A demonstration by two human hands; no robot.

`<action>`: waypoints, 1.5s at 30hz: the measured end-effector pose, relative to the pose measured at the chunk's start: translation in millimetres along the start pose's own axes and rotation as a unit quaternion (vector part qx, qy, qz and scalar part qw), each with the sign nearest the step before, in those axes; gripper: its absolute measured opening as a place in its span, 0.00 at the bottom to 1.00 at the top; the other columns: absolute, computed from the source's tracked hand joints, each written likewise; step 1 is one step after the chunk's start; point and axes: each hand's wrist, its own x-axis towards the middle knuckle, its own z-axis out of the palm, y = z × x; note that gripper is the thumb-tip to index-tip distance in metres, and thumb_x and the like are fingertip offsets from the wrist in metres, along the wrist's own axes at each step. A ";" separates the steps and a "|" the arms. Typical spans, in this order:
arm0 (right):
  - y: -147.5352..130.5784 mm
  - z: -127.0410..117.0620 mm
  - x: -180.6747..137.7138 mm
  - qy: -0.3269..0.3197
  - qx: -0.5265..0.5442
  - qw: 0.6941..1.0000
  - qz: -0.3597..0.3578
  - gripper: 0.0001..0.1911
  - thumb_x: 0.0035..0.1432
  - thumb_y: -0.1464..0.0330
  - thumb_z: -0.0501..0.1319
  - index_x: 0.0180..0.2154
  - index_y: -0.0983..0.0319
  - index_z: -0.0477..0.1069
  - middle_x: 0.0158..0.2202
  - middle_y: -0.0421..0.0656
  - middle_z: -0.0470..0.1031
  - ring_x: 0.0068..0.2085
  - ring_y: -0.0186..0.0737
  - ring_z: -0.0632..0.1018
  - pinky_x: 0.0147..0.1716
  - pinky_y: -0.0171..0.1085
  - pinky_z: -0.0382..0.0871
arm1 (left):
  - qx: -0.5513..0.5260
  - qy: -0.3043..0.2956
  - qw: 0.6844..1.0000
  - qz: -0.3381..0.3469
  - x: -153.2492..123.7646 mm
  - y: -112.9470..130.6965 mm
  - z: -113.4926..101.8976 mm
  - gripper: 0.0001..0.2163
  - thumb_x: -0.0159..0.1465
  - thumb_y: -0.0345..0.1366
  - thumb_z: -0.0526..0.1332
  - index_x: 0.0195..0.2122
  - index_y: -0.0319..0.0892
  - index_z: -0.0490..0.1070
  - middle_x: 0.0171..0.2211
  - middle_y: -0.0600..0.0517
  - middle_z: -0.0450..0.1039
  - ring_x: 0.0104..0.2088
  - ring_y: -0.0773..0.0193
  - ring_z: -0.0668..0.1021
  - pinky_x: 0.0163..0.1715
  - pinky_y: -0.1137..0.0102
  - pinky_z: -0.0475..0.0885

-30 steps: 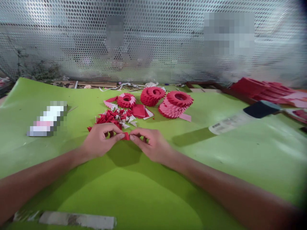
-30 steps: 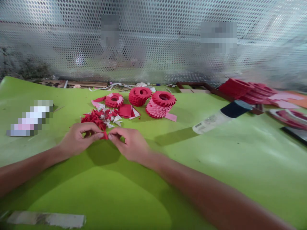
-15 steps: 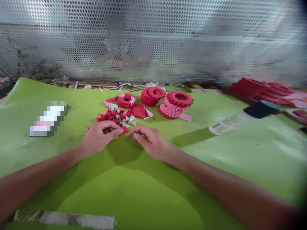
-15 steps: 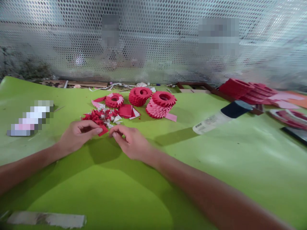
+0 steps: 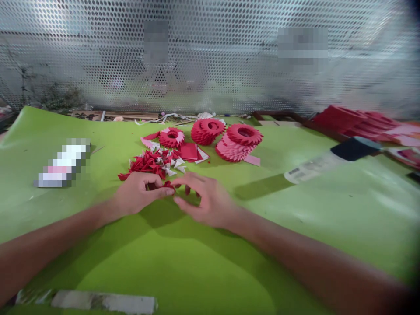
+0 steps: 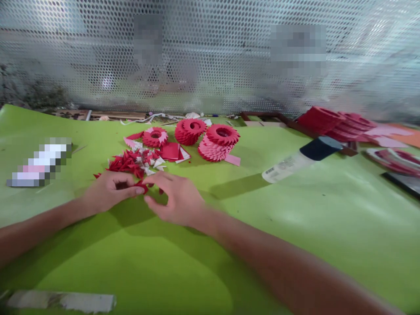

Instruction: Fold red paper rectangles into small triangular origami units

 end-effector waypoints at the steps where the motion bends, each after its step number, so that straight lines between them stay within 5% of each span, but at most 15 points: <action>1: -1.3 0.4 -0.8 -0.015 -0.006 1.000 -0.008 0.17 0.62 0.65 0.64 0.51 0.62 0.74 0.46 0.46 0.81 0.37 0.39 0.80 0.35 0.38 0.75 | 0.014 -0.004 1.000 0.011 -0.3 -0.7 0.6 0.23 0.63 0.56 0.64 0.24 0.39 0.74 0.17 0.56 0.69 0.15 0.71 0.64 0.14 0.76 0.53; 9: 8.8 5.1 -2.1 0.032 -0.042 0.998 -0.046 0.11 0.67 0.72 0.60 0.48 0.59 0.78 0.42 0.43 0.84 0.40 0.40 0.82 0.42 0.39 0.76 | 0.220 -0.009 0.945 0.241 -0.3 -5.6 -3.4 0.23 0.71 0.52 0.56 0.27 0.41 0.77 0.23 0.53 0.76 0.23 0.67 0.74 0.24 0.73 0.65; 14: 8.5 0.6 -0.2 0.018 0.055 0.997 0.055 0.08 0.65 0.67 0.64 0.44 0.59 0.80 0.39 0.43 0.84 0.35 0.39 0.83 0.31 0.35 0.77 | 0.304 0.050 0.889 0.340 -1.5 -9.8 -11.8 0.17 0.73 0.43 0.56 0.34 0.42 0.79 0.31 0.52 0.80 0.30 0.66 0.78 0.31 0.71 0.71; 16: 10.7 -0.2 0.1 0.019 0.064 0.996 0.051 0.06 0.64 0.66 0.64 0.39 0.59 0.81 0.36 0.42 0.84 0.33 0.38 0.82 0.29 0.35 0.77 | 0.318 0.065 0.881 0.343 -1.9 -10.5 -13.6 0.14 0.73 0.41 0.58 0.35 0.43 0.80 0.32 0.52 0.81 0.30 0.66 0.79 0.31 0.72 0.72; 20: 20.4 -2.0 -0.5 0.023 -0.055 0.993 -0.100 0.08 0.66 0.69 0.62 0.39 0.59 0.81 0.36 0.44 0.84 0.37 0.41 0.82 0.40 0.42 0.78 | 0.363 0.067 0.868 0.333 -2.6 -8.2 -13.3 0.11 0.72 0.39 0.58 0.43 0.42 0.80 0.38 0.50 0.82 0.36 0.62 0.80 0.35 0.69 0.75; 26: 21.9 -10.3 -1.6 -0.067 -0.175 0.970 -0.155 0.11 0.66 0.74 0.60 0.43 0.61 0.81 0.40 0.45 0.84 0.40 0.45 0.80 0.42 0.44 0.76 | 0.361 -0.033 0.869 0.337 -6.4 -4.5 -5.9 0.11 0.71 0.37 0.59 0.48 0.38 0.78 0.45 0.44 0.82 0.42 0.56 0.81 0.45 0.60 0.76; 33: 24.0 -17.4 1.5 -0.108 -0.060 0.989 -0.085 0.08 0.67 0.68 0.62 0.40 0.59 0.82 0.40 0.44 0.83 0.39 0.41 0.80 0.41 0.41 0.73 | 0.319 -0.065 0.884 0.335 -6.4 -4.4 -6.4 0.12 0.72 0.36 0.57 0.49 0.41 0.78 0.47 0.45 0.82 0.49 0.53 0.80 0.53 0.55 0.73; 37: 25.8 -17.0 6.7 -0.104 0.009 0.994 0.017 0.09 0.66 0.63 0.64 0.37 0.60 0.80 0.38 0.43 0.81 0.37 0.39 0.79 0.38 0.39 0.72 | 0.314 -0.077 0.879 0.350 -6.0 -1.9 -8.4 0.12 0.72 0.36 0.57 0.50 0.42 0.79 0.47 0.46 0.82 0.48 0.53 0.81 0.51 0.55 0.74; 45: 18.6 -10.2 10.1 -0.069 0.009 0.987 0.142 0.07 0.62 0.65 0.66 0.34 0.62 0.77 0.34 0.42 0.78 0.32 0.35 0.75 0.31 0.35 0.66 | 0.321 -0.077 0.882 0.335 -6.1 -5.4 -7.0 0.12 0.70 0.35 0.58 0.51 0.42 0.78 0.49 0.47 0.82 0.49 0.53 0.81 0.51 0.56 0.75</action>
